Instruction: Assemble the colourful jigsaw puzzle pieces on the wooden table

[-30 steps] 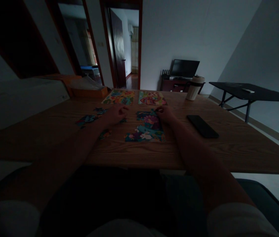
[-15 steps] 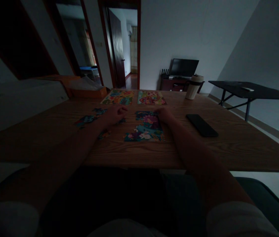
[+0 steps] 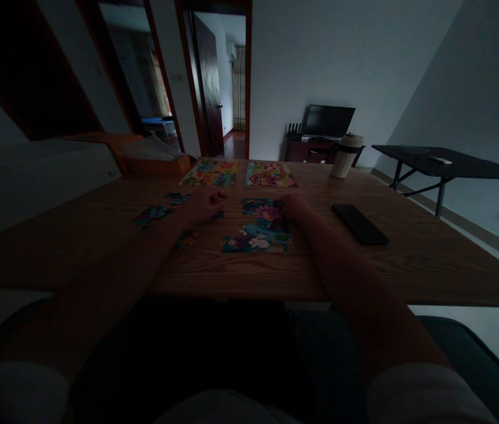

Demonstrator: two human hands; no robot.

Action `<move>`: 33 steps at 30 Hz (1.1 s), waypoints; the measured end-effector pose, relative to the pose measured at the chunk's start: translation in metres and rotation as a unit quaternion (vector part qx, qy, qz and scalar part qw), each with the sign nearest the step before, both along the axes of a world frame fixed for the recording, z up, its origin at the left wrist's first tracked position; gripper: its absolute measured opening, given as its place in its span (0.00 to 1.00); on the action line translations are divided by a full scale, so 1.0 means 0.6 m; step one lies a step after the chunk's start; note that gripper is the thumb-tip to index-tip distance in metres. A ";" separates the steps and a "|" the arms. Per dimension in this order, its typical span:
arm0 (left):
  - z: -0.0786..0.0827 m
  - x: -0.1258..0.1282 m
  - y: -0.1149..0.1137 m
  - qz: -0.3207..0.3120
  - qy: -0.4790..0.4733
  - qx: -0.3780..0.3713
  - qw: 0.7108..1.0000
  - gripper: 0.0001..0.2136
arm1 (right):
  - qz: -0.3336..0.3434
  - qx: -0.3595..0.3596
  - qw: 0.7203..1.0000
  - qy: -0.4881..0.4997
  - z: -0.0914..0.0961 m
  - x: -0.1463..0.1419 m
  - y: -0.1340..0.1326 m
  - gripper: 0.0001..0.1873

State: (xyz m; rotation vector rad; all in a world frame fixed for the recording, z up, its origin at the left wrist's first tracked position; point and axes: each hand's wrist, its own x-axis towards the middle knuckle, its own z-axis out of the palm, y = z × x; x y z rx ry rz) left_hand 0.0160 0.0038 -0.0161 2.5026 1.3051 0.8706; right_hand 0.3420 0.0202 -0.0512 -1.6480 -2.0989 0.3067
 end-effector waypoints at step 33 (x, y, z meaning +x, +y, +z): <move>0.002 0.001 -0.003 0.012 0.003 -0.004 1.000 0.13 | -0.116 0.017 0.991 0.069 0.007 -0.027 -0.010 0.09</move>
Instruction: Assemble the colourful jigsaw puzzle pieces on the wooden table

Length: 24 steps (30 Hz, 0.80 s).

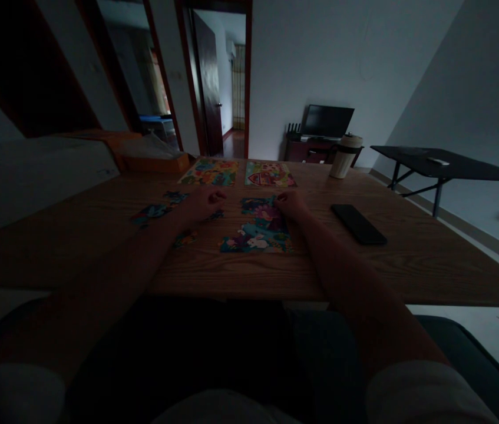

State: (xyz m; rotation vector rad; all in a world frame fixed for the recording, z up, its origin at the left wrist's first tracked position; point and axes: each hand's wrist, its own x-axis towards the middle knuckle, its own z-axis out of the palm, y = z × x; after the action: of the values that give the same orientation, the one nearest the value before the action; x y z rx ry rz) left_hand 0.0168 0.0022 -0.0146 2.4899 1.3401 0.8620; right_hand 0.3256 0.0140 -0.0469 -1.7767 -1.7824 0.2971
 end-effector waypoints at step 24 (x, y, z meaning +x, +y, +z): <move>0.002 0.001 0.000 0.000 0.012 -0.007 1.000 0.12 | 0.070 -0.002 0.992 -0.102 0.002 0.002 -0.006 0.14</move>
State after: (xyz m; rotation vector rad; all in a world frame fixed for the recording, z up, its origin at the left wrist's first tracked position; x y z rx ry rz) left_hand 0.0175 0.0021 -0.0135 2.4975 1.3503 0.8229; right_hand 0.3268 0.0107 -0.0455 -1.7410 -2.0567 0.1796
